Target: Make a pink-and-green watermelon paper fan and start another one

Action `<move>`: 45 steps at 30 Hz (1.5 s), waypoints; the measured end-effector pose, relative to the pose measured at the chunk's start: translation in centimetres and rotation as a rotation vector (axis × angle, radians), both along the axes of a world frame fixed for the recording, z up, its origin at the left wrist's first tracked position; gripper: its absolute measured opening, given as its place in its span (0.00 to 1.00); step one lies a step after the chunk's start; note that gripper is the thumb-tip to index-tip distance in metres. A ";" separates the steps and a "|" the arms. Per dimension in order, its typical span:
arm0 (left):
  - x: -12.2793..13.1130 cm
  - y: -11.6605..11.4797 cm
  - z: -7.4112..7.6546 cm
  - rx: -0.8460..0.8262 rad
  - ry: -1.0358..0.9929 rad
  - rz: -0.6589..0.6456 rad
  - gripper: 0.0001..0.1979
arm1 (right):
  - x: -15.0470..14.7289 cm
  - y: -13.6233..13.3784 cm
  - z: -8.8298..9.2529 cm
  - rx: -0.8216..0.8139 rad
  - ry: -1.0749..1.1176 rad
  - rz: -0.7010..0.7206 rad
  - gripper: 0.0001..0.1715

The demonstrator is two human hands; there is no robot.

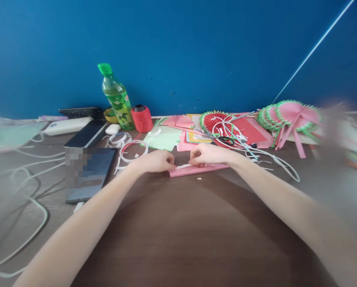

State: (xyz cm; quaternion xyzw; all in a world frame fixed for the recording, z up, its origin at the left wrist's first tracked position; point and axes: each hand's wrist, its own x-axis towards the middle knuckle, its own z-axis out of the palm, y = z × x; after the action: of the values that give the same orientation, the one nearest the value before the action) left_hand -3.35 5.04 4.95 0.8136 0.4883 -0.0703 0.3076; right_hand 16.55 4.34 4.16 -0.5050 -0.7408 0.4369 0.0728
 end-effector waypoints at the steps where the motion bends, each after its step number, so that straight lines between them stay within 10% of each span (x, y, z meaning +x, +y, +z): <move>1: 0.0 0.0 0.0 -0.003 0.002 0.003 0.10 | -0.1 0.0 -0.1 0.015 -0.017 0.001 0.06; 45: 0.1 0.1 0.3 0.051 0.124 0.042 0.14 | -0.7 -0.1 0.1 0.135 -0.220 -0.006 0.04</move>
State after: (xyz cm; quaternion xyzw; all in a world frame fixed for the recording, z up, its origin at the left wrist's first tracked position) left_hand -3.23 5.15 5.21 0.8048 0.5251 -0.1016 0.2575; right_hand 15.82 4.21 4.22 -0.5459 -0.7705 0.3279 0.0261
